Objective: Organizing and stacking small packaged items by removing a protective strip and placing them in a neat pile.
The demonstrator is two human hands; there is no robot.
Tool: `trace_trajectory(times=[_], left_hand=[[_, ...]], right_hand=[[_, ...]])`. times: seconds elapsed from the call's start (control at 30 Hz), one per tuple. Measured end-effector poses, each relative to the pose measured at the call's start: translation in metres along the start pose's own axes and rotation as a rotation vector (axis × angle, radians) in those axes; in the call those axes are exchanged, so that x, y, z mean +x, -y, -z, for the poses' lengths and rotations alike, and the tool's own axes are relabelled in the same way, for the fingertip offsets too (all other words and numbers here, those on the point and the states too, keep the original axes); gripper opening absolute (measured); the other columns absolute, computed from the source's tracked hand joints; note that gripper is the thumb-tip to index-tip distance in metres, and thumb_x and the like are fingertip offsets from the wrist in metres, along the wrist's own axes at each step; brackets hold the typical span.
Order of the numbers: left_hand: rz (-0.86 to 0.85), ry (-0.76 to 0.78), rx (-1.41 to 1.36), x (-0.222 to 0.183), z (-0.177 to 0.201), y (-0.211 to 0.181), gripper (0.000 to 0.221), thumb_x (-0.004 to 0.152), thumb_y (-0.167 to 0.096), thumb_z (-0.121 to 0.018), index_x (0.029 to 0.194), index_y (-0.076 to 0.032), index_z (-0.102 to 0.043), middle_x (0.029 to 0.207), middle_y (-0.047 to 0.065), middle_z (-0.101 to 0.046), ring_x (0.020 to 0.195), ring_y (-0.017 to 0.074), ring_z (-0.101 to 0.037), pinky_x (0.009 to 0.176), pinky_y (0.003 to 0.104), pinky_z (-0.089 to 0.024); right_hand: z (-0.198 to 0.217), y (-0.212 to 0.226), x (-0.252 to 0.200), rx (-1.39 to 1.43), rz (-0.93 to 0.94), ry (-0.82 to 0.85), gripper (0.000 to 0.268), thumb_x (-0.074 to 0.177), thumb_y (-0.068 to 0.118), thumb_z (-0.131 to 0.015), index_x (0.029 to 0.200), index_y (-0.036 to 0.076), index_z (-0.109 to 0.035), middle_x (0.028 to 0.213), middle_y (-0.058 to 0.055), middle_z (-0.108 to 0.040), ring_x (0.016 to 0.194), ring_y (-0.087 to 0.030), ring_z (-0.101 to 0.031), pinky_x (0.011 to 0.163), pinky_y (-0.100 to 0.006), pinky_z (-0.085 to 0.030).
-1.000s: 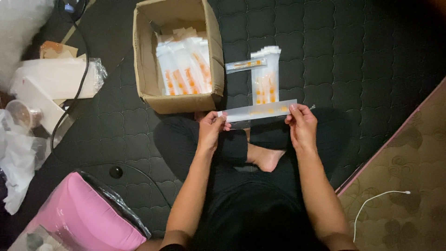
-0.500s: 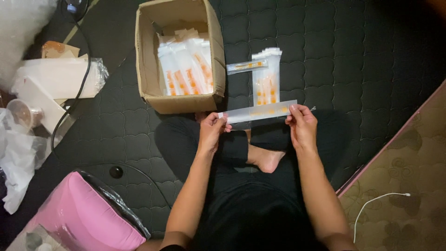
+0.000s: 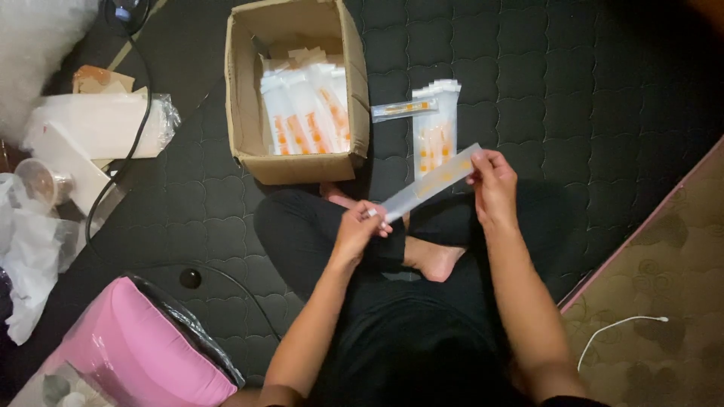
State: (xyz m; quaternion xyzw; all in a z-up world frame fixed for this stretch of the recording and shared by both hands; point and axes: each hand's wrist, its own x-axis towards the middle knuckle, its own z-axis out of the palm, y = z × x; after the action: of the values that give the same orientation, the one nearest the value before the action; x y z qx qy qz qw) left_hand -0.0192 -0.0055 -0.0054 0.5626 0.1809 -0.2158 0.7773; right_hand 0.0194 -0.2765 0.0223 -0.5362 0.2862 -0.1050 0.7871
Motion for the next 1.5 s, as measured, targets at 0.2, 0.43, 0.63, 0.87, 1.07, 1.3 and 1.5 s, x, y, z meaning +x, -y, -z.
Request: trace_trajectory(times=[0.2,0.43,0.63,0.87,1.07,1.3,1.5], left_hand=[[0.023,0.211,0.38,-0.019,-0.012,0.062,0.018,0.078,-0.011,-0.078,0.096,-0.007,-0.077,0.082,0.01,-0.073,0.072,0.013,-0.068,0.067,0.031,-0.061],[-0.39,0.001,0.733,-0.008,-0.049,-0.026,0.04,0.084,-0.019,-0.077,0.123,-0.012,-0.072,0.104,0.02,-0.071,0.088,0.0392,-0.071,0.074,0.046,-0.059],[-0.24,0.056,0.339,0.075,-0.067,-0.07,0.028,0.095,-0.033,-0.075,0.11,-0.009,-0.077,0.092,0.014,-0.074,0.085,0.0206,-0.072,0.081,0.034,-0.063],[-0.198,0.079,0.374,0.089,-0.087,-0.08,0.016,0.088,-0.028,-0.074,0.096,-0.016,-0.082,0.068,0.004,-0.069,0.064,0.0072,-0.061,0.061,0.028,-0.059],[-0.221,0.136,0.428,0.089,-0.082,-0.089,0.02,0.086,-0.029,-0.078,0.091,-0.01,-0.08,0.07,0.009,-0.072,0.066,0.0114,-0.064,0.064,0.029,-0.057],[-0.395,0.102,0.441,0.127,-0.075,-0.084,0.016,0.087,-0.023,-0.078,0.086,-0.007,-0.078,0.063,0.01,-0.067,0.061,0.014,-0.06,0.057,0.03,-0.051],[-0.479,0.108,0.422,0.156,-0.083,-0.096,0.016,0.087,-0.023,-0.081,0.084,-0.007,-0.077,0.065,0.009,-0.07,0.062,0.012,-0.061,0.057,0.027,-0.051]], right_hand=[[-0.037,0.003,0.016,-0.061,-0.012,0.112,0.012,0.094,0.021,-0.078,0.097,0.013,-0.07,0.082,0.001,-0.064,0.07,-0.009,-0.064,0.057,-0.022,-0.053],[-0.065,-0.007,0.01,-0.182,-0.056,0.234,0.013,0.09,0.019,-0.082,0.096,0.011,-0.075,0.079,-0.001,-0.063,0.065,-0.008,-0.062,0.055,-0.023,-0.06],[-0.066,-0.008,0.005,-0.322,-0.007,0.386,0.016,0.089,0.019,-0.083,0.102,0.014,-0.076,0.083,0.004,-0.066,0.072,-0.001,-0.061,0.061,-0.015,-0.057],[-0.059,-0.008,-0.001,-0.131,-0.011,0.385,0.036,0.092,0.012,-0.08,0.121,0.006,-0.06,0.084,-0.001,-0.064,0.074,-0.004,-0.066,0.065,-0.016,-0.057],[-0.061,-0.015,0.001,-0.122,0.046,0.414,0.045,0.094,0.005,-0.076,0.132,0.005,-0.05,0.076,0.001,-0.058,0.066,-0.004,-0.062,0.06,-0.015,-0.052],[-0.045,-0.036,-0.016,-0.217,-0.055,0.391,0.034,0.09,0.014,-0.081,0.118,0.006,-0.064,0.08,0.002,-0.065,0.069,-0.006,-0.067,0.062,-0.019,-0.057],[-0.002,-0.082,-0.052,-0.753,-0.158,0.262,0.017,0.087,0.044,-0.082,0.1,0.033,-0.08,0.072,0.004,-0.068,0.067,-0.01,-0.063,0.064,-0.028,-0.048]])
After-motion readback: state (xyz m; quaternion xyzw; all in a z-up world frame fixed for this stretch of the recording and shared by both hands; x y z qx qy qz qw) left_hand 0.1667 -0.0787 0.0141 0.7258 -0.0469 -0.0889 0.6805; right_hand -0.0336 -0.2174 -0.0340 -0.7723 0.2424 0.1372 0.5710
